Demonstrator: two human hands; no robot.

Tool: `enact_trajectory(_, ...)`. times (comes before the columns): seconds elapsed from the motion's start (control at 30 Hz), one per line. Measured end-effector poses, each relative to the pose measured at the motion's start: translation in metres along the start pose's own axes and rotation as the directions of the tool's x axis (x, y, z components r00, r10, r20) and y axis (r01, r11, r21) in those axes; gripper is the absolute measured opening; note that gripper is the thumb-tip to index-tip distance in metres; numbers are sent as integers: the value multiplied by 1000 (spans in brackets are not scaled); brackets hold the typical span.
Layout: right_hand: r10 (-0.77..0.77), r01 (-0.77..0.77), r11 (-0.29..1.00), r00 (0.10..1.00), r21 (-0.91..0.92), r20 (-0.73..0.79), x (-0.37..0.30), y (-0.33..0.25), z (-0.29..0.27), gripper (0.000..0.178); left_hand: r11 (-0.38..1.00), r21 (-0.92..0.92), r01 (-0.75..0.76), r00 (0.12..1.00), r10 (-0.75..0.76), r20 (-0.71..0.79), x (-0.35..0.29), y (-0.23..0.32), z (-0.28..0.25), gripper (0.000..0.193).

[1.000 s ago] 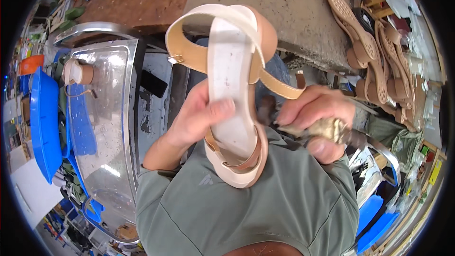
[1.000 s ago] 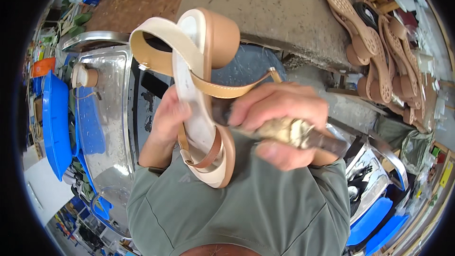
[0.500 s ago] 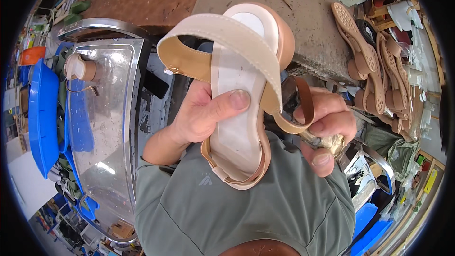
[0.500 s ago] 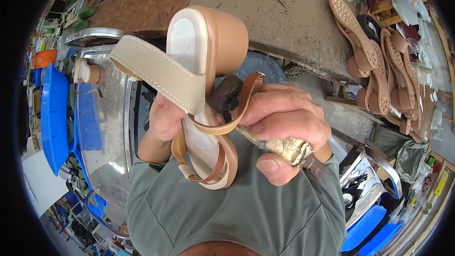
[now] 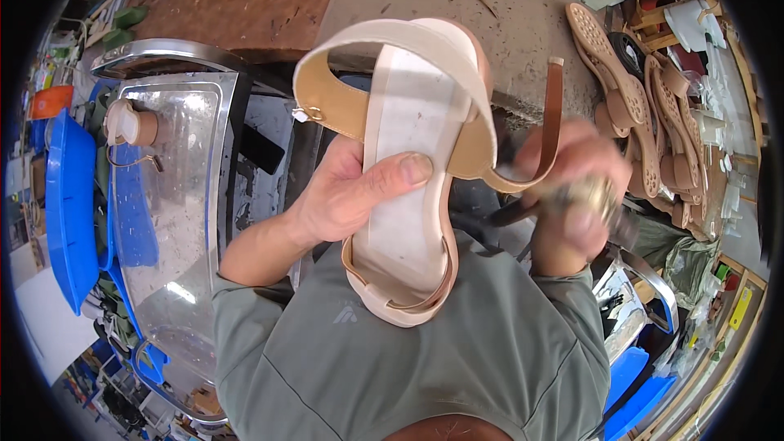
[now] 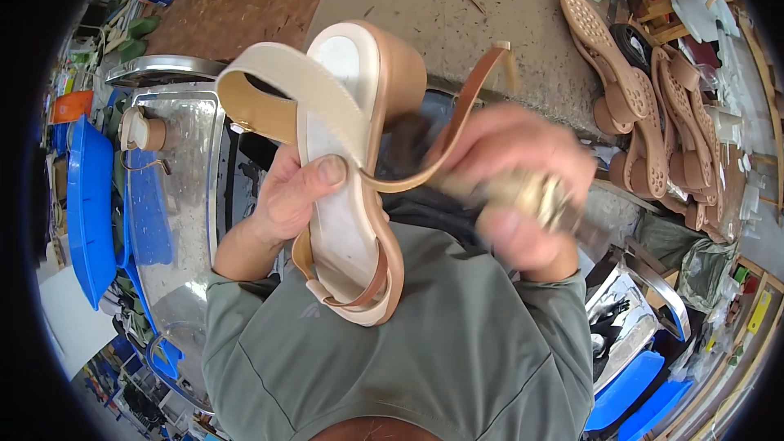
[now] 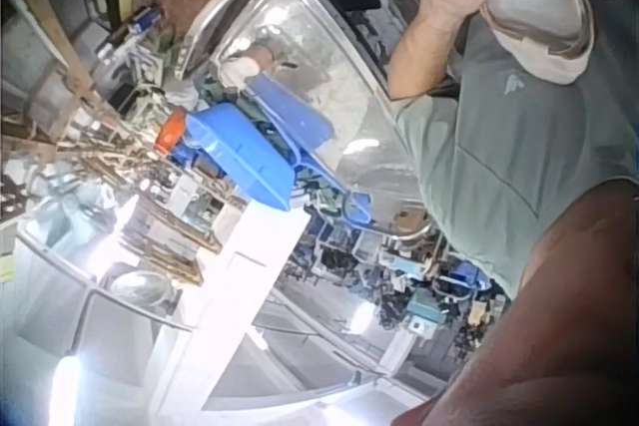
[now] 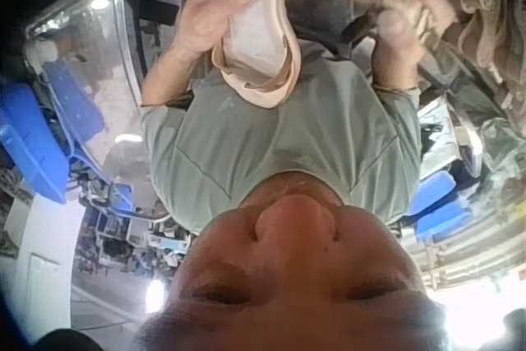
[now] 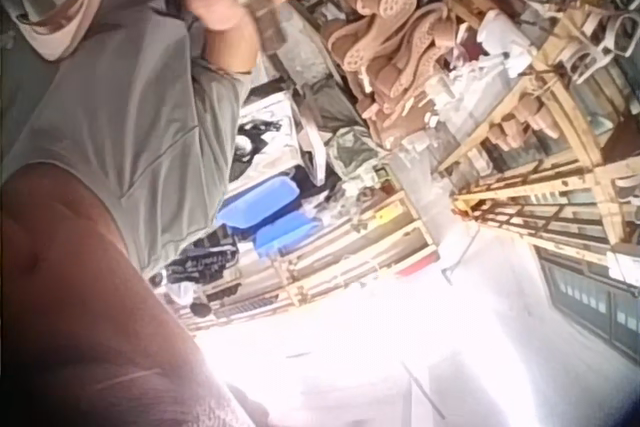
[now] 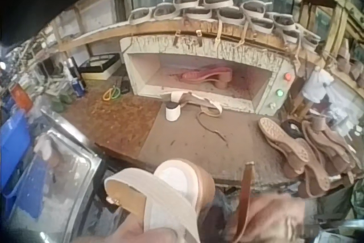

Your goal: The person assembles beige sandals by attaching straps to the sole using a hammer and a small metal tool. They repeatedly pick up sandals, position the straps, and tap them into place, then place the finished units on a nearby shelf.

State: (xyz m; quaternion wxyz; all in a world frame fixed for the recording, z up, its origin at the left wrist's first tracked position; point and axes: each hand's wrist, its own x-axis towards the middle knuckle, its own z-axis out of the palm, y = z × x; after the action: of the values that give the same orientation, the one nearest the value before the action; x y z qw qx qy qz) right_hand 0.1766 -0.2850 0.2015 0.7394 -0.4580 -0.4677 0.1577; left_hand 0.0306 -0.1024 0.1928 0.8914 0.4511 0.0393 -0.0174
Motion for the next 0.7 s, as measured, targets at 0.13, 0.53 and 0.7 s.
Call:
enact_trajectory(0.13, 49, -71, 571, 997, -818, -52, 39, 43, -64, 19, 989, -68, 128, 992, -127, 7, -4, 4, -3, 39)
enact_trajectory(0.53, 294, -207, 954, 792, -217, 535, 43, 68, -45, 90, 839, -20, 544, 838, -541, 69, 38, 10, -36, 39)
enact_trajectory(0.7, -24, -183, 864, 915, -468, -403, -19, 58, -2, 80, 680, -717, -151, 988, 82, -130, 30, -20, -60, 68)
